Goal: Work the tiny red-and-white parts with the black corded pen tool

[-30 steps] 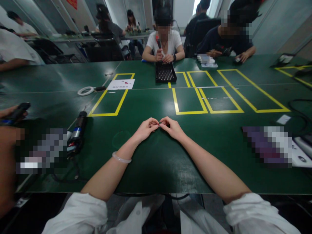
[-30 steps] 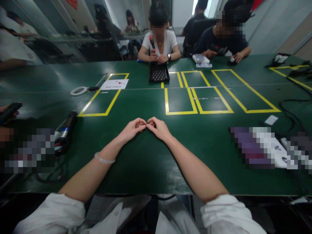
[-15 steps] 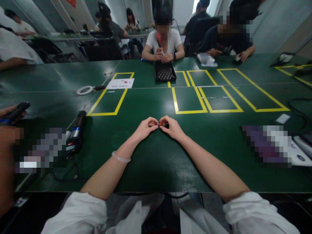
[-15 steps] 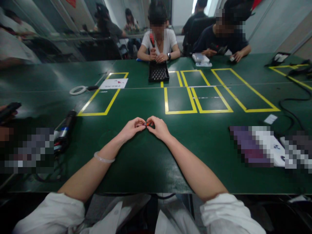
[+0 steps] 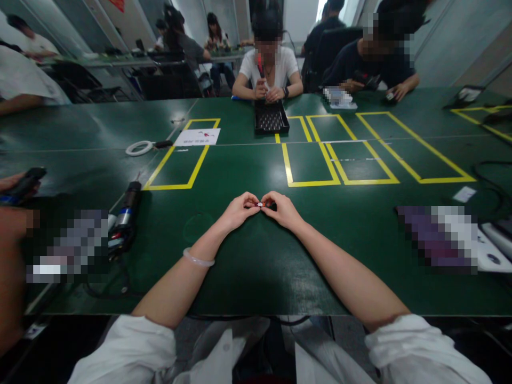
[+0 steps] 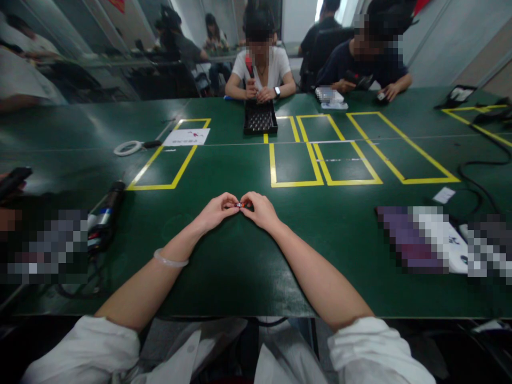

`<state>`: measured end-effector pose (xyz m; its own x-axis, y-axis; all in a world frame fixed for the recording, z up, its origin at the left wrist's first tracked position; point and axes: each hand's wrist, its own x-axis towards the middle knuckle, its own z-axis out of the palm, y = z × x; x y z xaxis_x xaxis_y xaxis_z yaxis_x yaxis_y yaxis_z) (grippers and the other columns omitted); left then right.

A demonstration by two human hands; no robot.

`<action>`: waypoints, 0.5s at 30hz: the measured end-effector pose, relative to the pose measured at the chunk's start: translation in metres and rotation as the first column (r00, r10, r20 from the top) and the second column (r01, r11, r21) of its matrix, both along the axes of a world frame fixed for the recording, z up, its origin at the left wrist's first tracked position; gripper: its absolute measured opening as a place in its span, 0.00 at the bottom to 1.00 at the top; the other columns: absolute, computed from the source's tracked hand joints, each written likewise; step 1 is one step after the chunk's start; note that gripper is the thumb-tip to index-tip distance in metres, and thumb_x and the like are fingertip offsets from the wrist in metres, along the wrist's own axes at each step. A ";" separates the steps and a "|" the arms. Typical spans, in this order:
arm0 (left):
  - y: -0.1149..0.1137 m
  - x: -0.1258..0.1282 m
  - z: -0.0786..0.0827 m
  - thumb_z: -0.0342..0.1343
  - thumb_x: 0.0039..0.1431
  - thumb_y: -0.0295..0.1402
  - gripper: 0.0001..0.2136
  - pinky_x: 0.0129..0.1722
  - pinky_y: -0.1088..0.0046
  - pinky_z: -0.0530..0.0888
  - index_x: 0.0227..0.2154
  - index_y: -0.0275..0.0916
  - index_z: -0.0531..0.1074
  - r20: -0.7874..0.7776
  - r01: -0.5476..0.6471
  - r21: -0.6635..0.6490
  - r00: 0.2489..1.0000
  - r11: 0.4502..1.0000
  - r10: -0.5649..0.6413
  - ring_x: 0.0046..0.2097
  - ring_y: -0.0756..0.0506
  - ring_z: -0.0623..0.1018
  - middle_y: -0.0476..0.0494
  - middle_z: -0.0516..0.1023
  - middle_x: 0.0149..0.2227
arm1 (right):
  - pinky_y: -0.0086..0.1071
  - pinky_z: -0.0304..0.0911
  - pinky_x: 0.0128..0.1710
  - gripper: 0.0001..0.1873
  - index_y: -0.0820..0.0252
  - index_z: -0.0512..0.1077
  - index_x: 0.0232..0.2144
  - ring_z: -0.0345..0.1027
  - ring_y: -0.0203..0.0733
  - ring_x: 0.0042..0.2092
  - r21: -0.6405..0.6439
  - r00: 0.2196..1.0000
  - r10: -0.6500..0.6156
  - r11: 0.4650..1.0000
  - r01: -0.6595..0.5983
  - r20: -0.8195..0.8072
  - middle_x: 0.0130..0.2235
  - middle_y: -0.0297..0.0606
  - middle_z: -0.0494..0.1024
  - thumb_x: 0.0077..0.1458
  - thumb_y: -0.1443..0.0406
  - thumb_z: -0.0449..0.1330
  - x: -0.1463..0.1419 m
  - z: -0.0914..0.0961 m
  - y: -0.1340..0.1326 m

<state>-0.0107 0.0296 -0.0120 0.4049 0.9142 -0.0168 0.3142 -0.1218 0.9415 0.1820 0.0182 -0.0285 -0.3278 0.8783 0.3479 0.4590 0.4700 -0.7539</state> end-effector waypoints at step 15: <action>-0.045 -0.091 0.044 0.46 0.62 0.49 0.29 0.59 0.57 0.65 0.63 0.42 0.59 -0.765 0.125 0.223 0.636 0.967 0.095 0.61 0.36 0.67 0.37 0.66 0.61 | 0.30 0.61 0.37 0.06 0.60 0.71 0.36 0.68 0.36 0.34 -0.085 0.999 0.009 0.996 -0.013 -0.046 0.33 0.34 0.75 0.52 0.68 0.61 0.000 -0.003 0.001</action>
